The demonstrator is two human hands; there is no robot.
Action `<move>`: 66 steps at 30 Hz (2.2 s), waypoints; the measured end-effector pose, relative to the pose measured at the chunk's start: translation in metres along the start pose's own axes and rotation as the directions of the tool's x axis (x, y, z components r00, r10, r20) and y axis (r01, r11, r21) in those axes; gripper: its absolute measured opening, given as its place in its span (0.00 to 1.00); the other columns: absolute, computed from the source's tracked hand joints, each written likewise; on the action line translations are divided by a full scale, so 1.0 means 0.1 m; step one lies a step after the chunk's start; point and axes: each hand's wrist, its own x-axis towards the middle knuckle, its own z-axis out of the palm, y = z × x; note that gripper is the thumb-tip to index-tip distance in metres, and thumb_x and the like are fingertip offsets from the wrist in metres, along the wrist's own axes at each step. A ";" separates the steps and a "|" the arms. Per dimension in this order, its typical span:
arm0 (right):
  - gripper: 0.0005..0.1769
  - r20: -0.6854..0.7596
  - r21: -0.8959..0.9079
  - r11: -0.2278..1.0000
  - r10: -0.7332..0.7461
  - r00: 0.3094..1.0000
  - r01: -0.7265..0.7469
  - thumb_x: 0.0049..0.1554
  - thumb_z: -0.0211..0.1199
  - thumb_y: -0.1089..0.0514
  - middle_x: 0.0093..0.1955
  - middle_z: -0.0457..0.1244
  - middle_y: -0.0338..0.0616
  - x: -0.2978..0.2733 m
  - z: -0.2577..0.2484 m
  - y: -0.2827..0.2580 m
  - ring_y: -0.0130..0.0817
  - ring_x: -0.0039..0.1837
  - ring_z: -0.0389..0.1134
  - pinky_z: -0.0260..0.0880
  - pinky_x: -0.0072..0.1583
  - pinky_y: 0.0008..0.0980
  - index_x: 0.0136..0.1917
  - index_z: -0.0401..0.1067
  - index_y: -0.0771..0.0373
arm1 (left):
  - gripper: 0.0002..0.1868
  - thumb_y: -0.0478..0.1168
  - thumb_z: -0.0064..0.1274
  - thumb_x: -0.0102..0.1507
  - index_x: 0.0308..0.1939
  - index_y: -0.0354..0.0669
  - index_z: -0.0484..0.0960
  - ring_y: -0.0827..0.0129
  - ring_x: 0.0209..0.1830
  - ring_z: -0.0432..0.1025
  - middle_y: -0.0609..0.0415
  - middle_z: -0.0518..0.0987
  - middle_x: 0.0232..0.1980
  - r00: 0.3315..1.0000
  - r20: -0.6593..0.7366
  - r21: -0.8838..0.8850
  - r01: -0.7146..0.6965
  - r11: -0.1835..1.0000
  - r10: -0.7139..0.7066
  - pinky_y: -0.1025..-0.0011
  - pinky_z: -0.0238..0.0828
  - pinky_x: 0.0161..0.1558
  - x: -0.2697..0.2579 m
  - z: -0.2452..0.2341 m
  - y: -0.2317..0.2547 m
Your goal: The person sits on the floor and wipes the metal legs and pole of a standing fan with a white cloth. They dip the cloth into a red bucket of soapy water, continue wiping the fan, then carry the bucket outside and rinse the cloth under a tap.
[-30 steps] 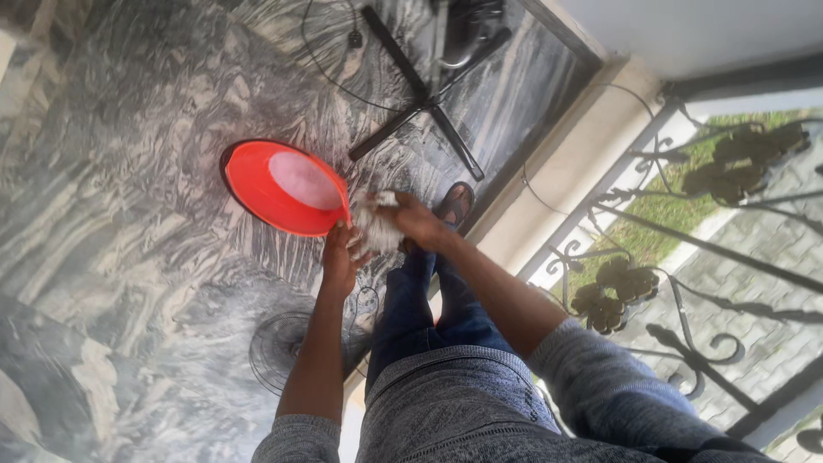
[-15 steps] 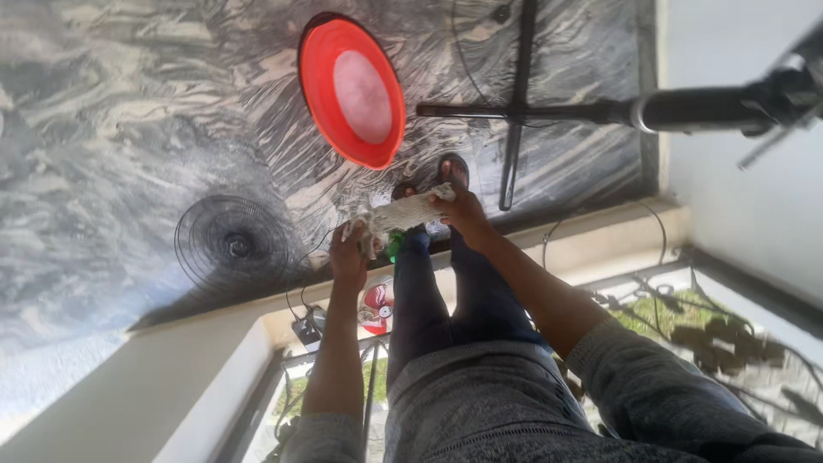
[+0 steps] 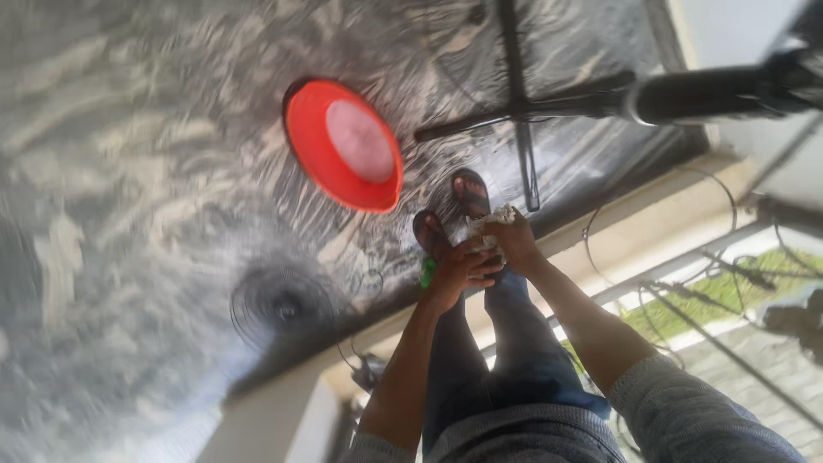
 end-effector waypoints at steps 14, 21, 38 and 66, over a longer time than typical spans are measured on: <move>0.36 -0.799 -0.192 0.923 0.050 0.600 -0.332 0.47 0.73 0.53 0.62 0.67 0.59 0.76 -2.54 1.47 0.50 0.61 0.71 0.72 0.61 0.43 0.68 0.71 0.61 | 0.31 0.47 0.55 0.64 0.71 0.48 0.68 0.63 0.59 0.76 0.50 0.79 0.63 0.932 -0.331 0.685 0.345 0.641 -0.148 0.62 0.73 0.54 0.58 -0.85 0.37; 0.39 -0.607 -0.631 0.753 -0.329 0.723 -0.188 0.39 0.81 0.52 0.72 0.52 0.71 1.60 -3.17 2.08 0.61 0.75 0.56 0.64 0.63 0.44 0.61 0.72 0.68 | 0.29 0.45 0.51 0.65 0.71 0.46 0.69 0.60 0.63 0.76 0.50 0.79 0.64 0.834 -0.549 0.696 0.490 0.524 -0.050 0.60 0.74 0.58 0.58 -1.42 0.42; 0.22 -0.365 0.343 0.913 -0.088 0.927 0.222 0.52 0.65 0.66 0.52 0.70 0.47 -0.92 -1.13 -0.08 0.34 0.54 0.72 0.70 0.58 0.32 0.61 0.74 0.66 | 0.27 0.46 0.53 0.69 0.71 0.42 0.70 0.65 0.67 0.70 0.44 0.73 0.68 0.980 0.155 0.871 -0.195 0.452 0.123 0.68 0.69 0.64 0.42 0.30 0.14; 0.19 0.480 -0.069 0.719 -0.584 0.655 0.692 0.63 0.56 0.57 0.61 0.65 0.46 -1.67 2.09 -2.24 0.33 0.63 0.67 0.70 0.62 0.34 0.65 0.66 0.65 | 0.18 0.27 0.38 0.70 0.57 0.35 0.83 0.77 0.30 0.69 0.52 0.81 0.40 0.322 -0.421 0.267 -0.849 0.456 0.848 0.76 0.70 0.31 -1.52 1.22 2.07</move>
